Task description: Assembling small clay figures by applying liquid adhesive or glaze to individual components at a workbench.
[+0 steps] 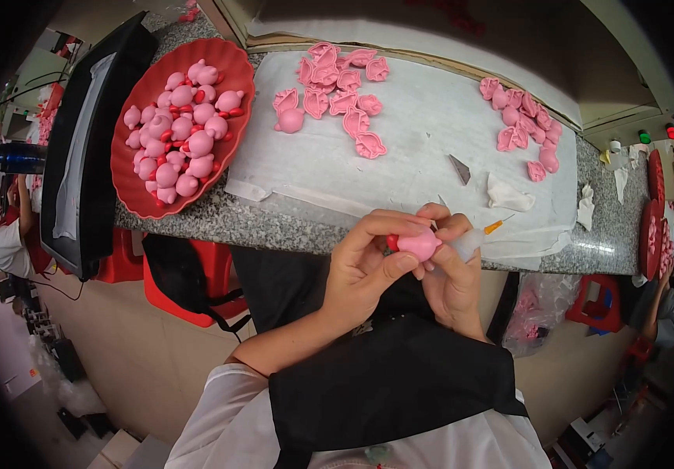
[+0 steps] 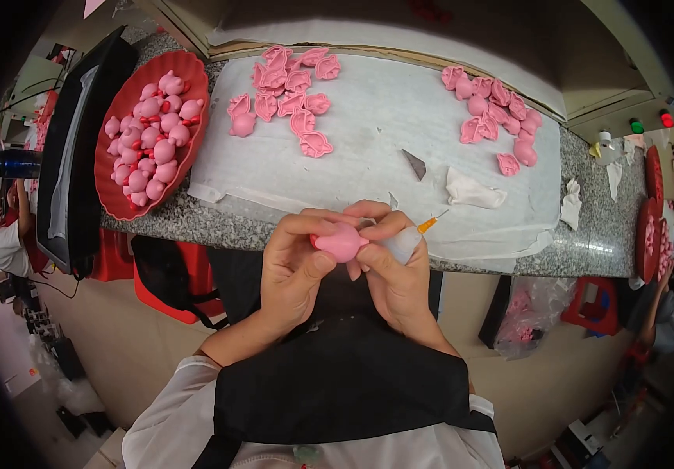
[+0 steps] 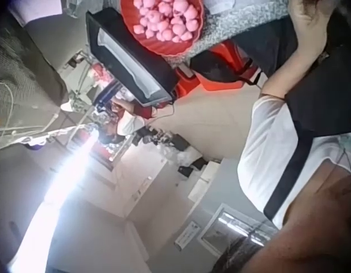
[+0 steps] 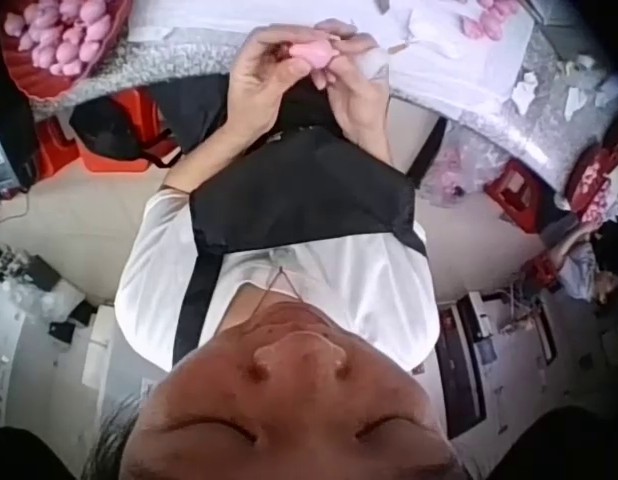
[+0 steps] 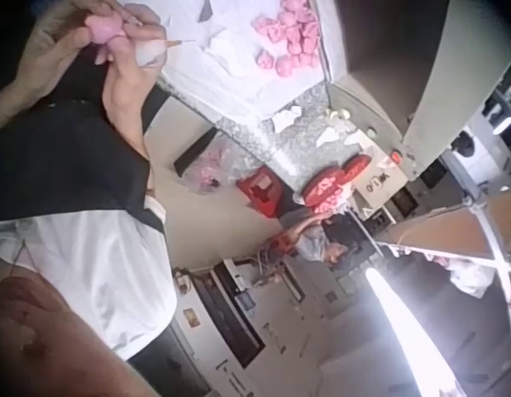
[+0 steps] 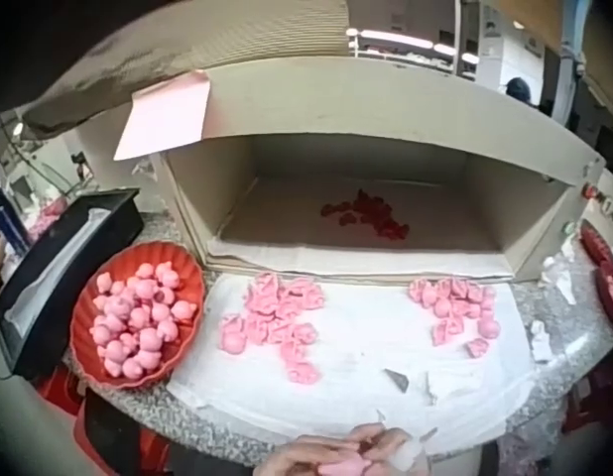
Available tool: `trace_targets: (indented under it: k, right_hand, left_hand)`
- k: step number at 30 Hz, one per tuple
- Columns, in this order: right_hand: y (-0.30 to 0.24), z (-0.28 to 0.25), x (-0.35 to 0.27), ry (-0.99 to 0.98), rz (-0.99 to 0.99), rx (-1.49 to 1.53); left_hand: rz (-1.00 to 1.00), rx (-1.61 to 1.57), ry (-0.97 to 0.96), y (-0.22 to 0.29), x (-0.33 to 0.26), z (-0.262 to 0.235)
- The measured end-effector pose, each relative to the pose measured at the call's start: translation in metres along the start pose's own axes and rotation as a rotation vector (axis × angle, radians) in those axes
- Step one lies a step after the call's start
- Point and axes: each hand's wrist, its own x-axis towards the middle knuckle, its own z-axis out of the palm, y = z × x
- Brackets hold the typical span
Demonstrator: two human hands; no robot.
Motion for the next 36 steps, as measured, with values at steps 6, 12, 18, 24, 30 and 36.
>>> trace_targets:
  k: [6, 12, 18, 24, 30, 36]
  right_hand:
    - [-0.022, -0.004, 0.005, -0.032, -0.059, -0.325]
    - [-0.028, -0.008, 0.008, -0.147, -0.085, -0.489]
    - [-0.033, 0.001, 0.009, -0.067, 0.119, -0.443]
    - [-0.018, 0.008, 0.007, -0.063, 0.127, -0.479]
    - [-0.031, -0.002, 0.013, 0.032, -0.057, -0.497]
    - [-0.043, -0.021, 0.018, 0.125, -0.068, -0.568]
  left_hand:
    - [-0.296, -0.119, 0.054, 0.005, 0.001, -0.001]
    - [-0.534, -0.621, -0.068, -0.006, 0.002, -0.004]
    - [-0.631, -0.581, -0.037, -0.007, 0.004, -0.005]
    - [-0.592, -0.617, -0.105, 0.0, -0.002, -0.017]
    - [0.039, 0.565, 0.005, 0.064, 0.029, -0.049]
    - [0.44, 1.861, 0.362, 0.134, 0.053, -0.129]
